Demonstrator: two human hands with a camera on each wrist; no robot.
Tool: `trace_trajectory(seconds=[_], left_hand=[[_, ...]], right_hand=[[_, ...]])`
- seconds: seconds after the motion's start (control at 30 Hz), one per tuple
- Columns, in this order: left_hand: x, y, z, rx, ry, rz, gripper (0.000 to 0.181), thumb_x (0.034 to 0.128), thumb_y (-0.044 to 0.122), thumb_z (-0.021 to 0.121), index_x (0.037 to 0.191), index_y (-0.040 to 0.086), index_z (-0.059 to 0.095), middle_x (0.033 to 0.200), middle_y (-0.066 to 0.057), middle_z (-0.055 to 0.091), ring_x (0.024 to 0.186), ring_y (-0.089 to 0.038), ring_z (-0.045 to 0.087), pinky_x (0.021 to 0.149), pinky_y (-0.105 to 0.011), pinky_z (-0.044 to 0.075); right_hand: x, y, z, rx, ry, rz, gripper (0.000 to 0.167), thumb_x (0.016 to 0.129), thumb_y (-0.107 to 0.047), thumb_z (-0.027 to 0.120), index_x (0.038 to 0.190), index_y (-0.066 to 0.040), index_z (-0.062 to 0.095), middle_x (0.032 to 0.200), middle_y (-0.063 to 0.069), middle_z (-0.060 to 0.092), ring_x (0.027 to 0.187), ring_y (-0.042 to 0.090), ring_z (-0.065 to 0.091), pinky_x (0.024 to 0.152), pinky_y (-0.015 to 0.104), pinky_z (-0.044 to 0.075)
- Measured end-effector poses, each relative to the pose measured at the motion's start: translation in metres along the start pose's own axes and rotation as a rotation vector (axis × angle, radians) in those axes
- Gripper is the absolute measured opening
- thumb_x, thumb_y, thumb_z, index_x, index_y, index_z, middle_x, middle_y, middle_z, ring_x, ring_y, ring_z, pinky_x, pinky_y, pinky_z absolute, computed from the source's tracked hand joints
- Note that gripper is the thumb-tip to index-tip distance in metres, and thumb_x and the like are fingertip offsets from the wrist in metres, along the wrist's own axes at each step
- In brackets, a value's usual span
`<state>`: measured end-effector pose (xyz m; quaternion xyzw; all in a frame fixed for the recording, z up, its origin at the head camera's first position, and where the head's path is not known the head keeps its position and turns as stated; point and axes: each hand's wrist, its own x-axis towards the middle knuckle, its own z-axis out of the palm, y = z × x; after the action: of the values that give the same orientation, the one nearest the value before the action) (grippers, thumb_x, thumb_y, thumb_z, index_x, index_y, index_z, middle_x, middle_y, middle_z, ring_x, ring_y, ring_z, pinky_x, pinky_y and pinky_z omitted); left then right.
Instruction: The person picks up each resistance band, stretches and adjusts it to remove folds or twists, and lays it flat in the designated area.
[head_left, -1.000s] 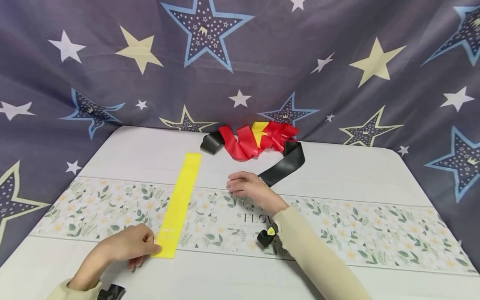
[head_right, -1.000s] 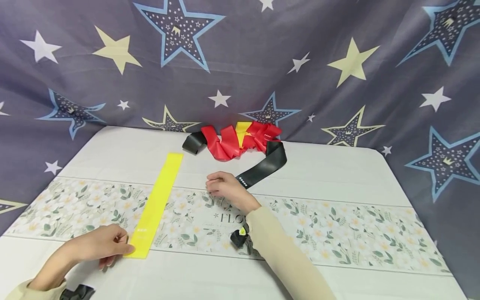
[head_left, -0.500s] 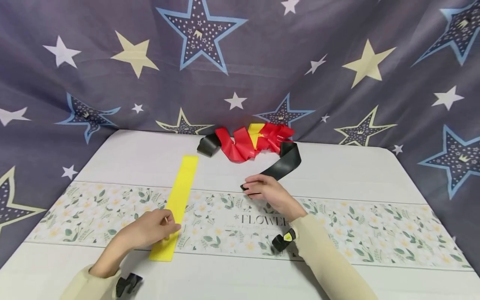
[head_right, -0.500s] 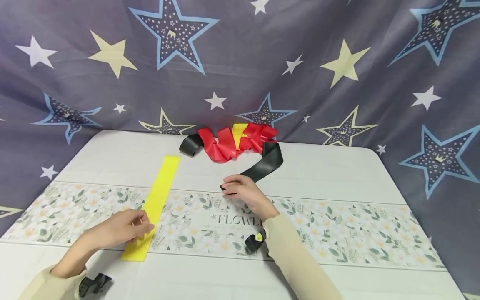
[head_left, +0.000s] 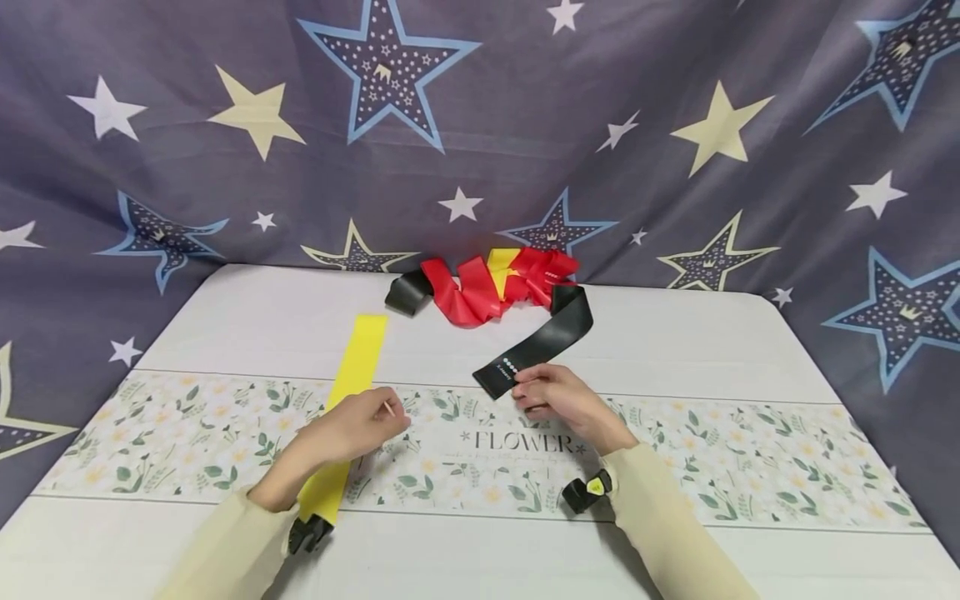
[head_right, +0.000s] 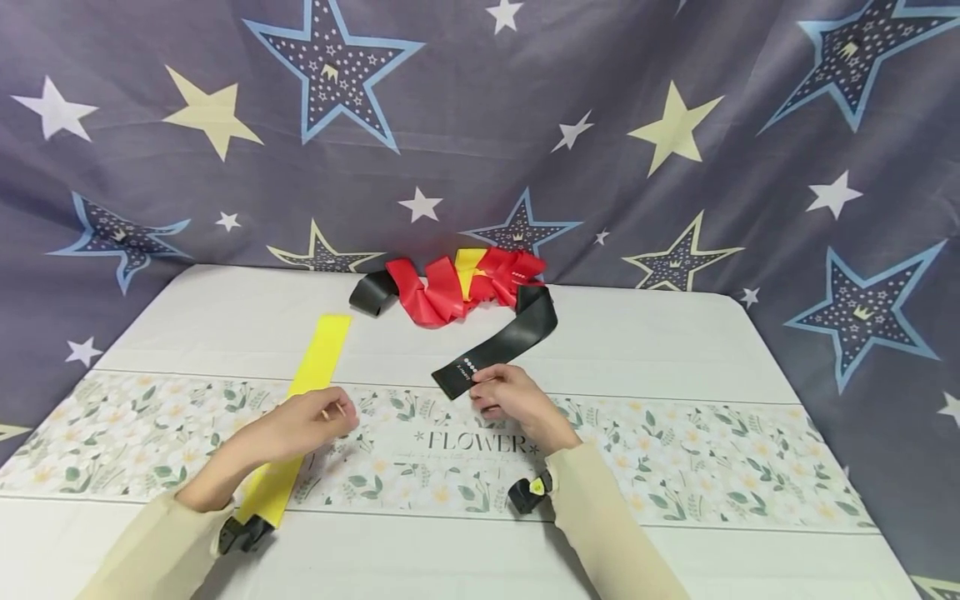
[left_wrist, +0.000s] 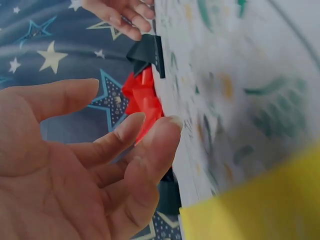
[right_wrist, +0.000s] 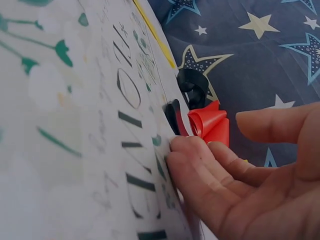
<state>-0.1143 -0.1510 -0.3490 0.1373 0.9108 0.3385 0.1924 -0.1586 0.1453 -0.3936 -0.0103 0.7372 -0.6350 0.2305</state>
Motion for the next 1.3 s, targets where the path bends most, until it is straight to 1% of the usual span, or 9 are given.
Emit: trace_trajectory(seconds=[0.2, 0.3, 0.53, 0.67, 0.8, 0.93, 1.13, 1.23, 1.3], left_hand=[[0.022, 0.013, 0.004, -0.013, 0.006, -0.001, 0.03, 0.0941, 0.025, 0.054, 0.111, 0.001, 0.057, 0.097, -0.011, 0.062, 0.079, -0.018, 0.056, 0.068, -0.031, 0.046], [0.034, 0.018, 0.009, -0.02, 0.02, -0.008, 0.033, 0.0932, 0.023, 0.054, 0.115, -0.001, 0.057, 0.097, -0.012, 0.062, 0.079, -0.019, 0.056, 0.069, -0.031, 0.046], [0.065, 0.027, 0.027, -0.004, 0.023, -0.042, 0.039, 0.0913, 0.022, 0.055, 0.12, -0.004, 0.055, 0.101, -0.014, 0.065, 0.085, -0.021, 0.06, 0.075, -0.035, 0.049], [0.083, 0.035, 0.032, -0.017, 0.022, -0.056, 0.041, 0.0914, 0.022, 0.055, 0.124, -0.003, 0.055, 0.107, -0.016, 0.064, 0.092, -0.023, 0.061, 0.08, -0.038, 0.051], [0.098, 0.043, 0.036, -0.012, 0.037, -0.047, 0.042, 0.0899, 0.021, 0.055, 0.123, -0.004, 0.056, 0.112, -0.018, 0.063, 0.097, -0.026, 0.061, 0.085, -0.04, 0.05], [0.108, 0.048, 0.04, -0.014, 0.055, -0.041, 0.039, 0.0889, 0.019, 0.054, 0.12, -0.005, 0.058, 0.115, -0.018, 0.064, 0.098, -0.026, 0.062, 0.086, -0.039, 0.051], [0.113, 0.053, 0.045, -0.069, 0.091, -0.078, 0.034, 0.088, 0.018, 0.055, 0.113, -0.004, 0.06, 0.115, -0.018, 0.064, 0.092, -0.025, 0.06, 0.079, -0.036, 0.05], [0.115, 0.052, 0.047, -0.093, 0.108, -0.102, 0.031, 0.0891, 0.018, 0.056, 0.11, -0.005, 0.061, 0.108, -0.016, 0.065, 0.086, -0.022, 0.058, 0.074, -0.032, 0.049], [0.116, 0.051, 0.048, -0.104, 0.108, -0.11, 0.029, 0.0908, 0.019, 0.056, 0.106, -0.005, 0.062, 0.096, -0.013, 0.065, 0.077, -0.019, 0.057, 0.067, -0.029, 0.047]], right_hand=[[-0.002, 0.002, -0.004, -0.001, 0.003, -0.003, 0.036, 0.09, -0.003, 0.049, 0.122, 0.012, 0.046, 0.108, 0.018, 0.064, 0.086, 0.014, 0.066, 0.078, 0.031, 0.056], [-0.004, 0.002, -0.005, 0.009, 0.008, 0.017, 0.034, 0.09, -0.004, 0.05, 0.12, 0.012, 0.047, 0.106, 0.017, 0.066, 0.084, 0.013, 0.066, 0.077, 0.03, 0.057], [-0.008, 0.001, -0.004, 0.041, 0.018, 0.08, 0.03, 0.092, -0.005, 0.05, 0.118, 0.01, 0.047, 0.099, 0.011, 0.069, 0.081, 0.011, 0.066, 0.072, 0.027, 0.056], [-0.008, 0.002, -0.004, 0.044, 0.025, 0.095, 0.032, 0.093, -0.006, 0.05, 0.12, 0.01, 0.047, 0.1, 0.011, 0.068, 0.081, 0.01, 0.067, 0.072, 0.026, 0.056], [-0.008, 0.002, -0.002, 0.042, 0.035, 0.105, 0.033, 0.093, -0.007, 0.049, 0.121, 0.01, 0.047, 0.101, 0.012, 0.068, 0.08, 0.009, 0.066, 0.07, 0.025, 0.056], [-0.008, 0.002, 0.0, 0.045, 0.028, 0.109, 0.033, 0.093, -0.008, 0.05, 0.12, 0.01, 0.048, 0.1, 0.012, 0.069, 0.08, 0.01, 0.067, 0.068, 0.025, 0.056], [-0.006, 0.001, 0.003, 0.04, 0.021, 0.111, 0.025, 0.092, -0.008, 0.051, 0.113, 0.006, 0.051, 0.099, 0.012, 0.069, 0.082, 0.012, 0.067, 0.068, 0.026, 0.057], [-0.006, 0.002, 0.004, 0.044, 0.014, 0.109, 0.02, 0.091, -0.007, 0.051, 0.109, 0.004, 0.051, 0.099, 0.012, 0.069, 0.083, 0.013, 0.067, 0.069, 0.027, 0.057], [-0.006, 0.001, 0.004, 0.048, 0.007, 0.106, 0.019, 0.091, -0.006, 0.05, 0.108, 0.004, 0.051, 0.099, 0.013, 0.068, 0.084, 0.014, 0.067, 0.069, 0.028, 0.057]])
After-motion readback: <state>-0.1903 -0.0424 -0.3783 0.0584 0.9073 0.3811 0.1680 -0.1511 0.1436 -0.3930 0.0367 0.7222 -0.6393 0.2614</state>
